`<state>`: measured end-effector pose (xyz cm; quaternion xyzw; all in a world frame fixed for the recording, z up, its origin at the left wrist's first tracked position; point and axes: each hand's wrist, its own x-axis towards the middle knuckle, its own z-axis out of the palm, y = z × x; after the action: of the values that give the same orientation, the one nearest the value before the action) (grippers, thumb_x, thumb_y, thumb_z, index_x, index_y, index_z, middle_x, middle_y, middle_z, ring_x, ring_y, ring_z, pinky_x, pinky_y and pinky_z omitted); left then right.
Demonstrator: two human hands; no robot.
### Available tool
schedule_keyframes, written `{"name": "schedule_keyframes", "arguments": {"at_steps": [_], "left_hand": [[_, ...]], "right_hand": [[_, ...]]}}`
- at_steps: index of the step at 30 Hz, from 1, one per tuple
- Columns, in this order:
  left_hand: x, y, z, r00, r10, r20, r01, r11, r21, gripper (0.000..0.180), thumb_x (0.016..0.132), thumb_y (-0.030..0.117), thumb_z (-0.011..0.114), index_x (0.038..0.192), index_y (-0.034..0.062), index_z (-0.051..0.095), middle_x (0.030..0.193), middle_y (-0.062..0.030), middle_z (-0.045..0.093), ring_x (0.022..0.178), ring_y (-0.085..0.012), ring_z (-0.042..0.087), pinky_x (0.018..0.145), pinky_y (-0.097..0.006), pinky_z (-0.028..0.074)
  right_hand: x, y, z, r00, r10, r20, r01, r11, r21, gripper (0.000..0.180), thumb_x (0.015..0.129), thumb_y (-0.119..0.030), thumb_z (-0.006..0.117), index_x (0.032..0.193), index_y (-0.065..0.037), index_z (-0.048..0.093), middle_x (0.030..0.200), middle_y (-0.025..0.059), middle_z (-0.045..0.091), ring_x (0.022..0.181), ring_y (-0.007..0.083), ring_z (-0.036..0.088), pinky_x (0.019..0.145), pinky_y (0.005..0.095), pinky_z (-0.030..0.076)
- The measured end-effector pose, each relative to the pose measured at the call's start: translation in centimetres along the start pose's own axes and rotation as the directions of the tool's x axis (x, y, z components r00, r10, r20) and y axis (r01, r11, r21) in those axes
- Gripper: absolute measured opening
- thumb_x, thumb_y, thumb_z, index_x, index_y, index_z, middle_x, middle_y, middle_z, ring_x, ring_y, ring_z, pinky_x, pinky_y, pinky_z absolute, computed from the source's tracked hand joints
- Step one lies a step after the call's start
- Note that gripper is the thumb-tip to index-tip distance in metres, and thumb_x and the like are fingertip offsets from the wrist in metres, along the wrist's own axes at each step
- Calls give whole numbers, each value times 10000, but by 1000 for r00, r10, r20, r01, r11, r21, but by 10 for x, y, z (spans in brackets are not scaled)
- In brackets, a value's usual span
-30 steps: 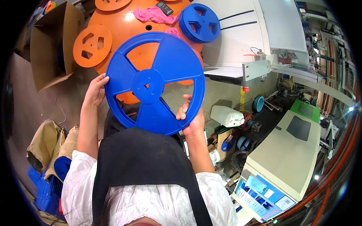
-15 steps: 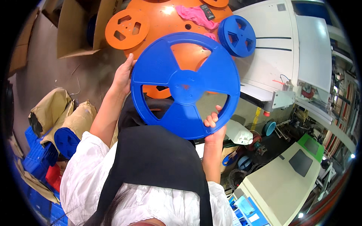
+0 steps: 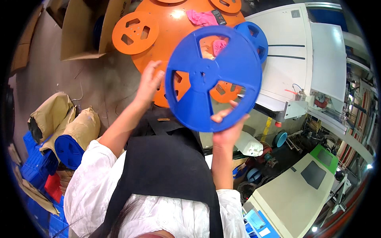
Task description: The person picks up blue plastic spools from a table, inspects them by turning them over, and stacks them into a cardboard box. The person then moves to a green conveyor belt and stacks additional blue spools into a blue crate.
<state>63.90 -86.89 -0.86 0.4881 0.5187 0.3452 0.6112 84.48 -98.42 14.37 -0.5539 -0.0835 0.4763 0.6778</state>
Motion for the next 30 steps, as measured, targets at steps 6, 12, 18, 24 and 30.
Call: {"name": "schedule_keyframes", "arguments": {"at_steps": [6, 12, 18, 24, 30], "left_hand": [[-27, 70, 51, 844, 116, 524, 397, 524, -754, 601, 926, 404, 549, 1387, 83, 335, 1236, -124, 547, 1129, -215, 533, 950, -344, 445], [-43, 68, 22, 707, 74, 703, 703, 36, -710, 669, 904, 469, 546, 1368, 16, 380, 1302, -145, 507, 1195, -269, 509, 1054, -425, 382], [-46, 53, 23, 631, 80, 771, 768, 73, -636, 789, 832, 537, 615, 1370, 13, 375, 1269, -141, 516, 1180, -302, 524, 1040, -444, 407], [-50, 60, 22, 571, 1, 821, 818, 88, -569, 817, 814, 542, 634, 1377, 14, 365, 1270, -145, 523, 1182, -308, 524, 1044, -450, 402], [-44, 37, 32, 569, 130, 812, 820, -12, -573, 823, 840, 551, 596, 1400, 11, 329, 1291, -161, 507, 1192, -311, 516, 1038, -467, 403]], "right_hand": [[-21, 30, 72, 576, 94, 812, 689, 477, -545, 676, 845, -442, 620, 1333, -4, 456, 1237, 172, 521, 1204, 360, 471, 1008, 450, 389], [-9, 9, 50, 504, -211, 837, 853, -27, -521, 560, 898, -409, 567, 1300, -21, 523, 1419, 170, 415, 1355, 401, 312, 1083, 497, 275], [-5, 6, -2, 723, -421, 548, 587, -45, -809, 514, 985, -343, 441, 1371, -5, 416, 1484, 175, 303, 1403, 325, 233, 1122, 440, 209], [-2, 24, -26, 834, -448, 321, 488, 330, -808, 543, 985, -273, 423, 1437, -1, 293, 1517, 179, 226, 1408, 313, 211, 1133, 414, 165], [2, 28, -17, 864, -402, 303, 487, 515, -705, 590, 1004, -263, 393, 1470, 20, 167, 1530, 142, 194, 1398, 236, 216, 1136, 368, 161]]}}
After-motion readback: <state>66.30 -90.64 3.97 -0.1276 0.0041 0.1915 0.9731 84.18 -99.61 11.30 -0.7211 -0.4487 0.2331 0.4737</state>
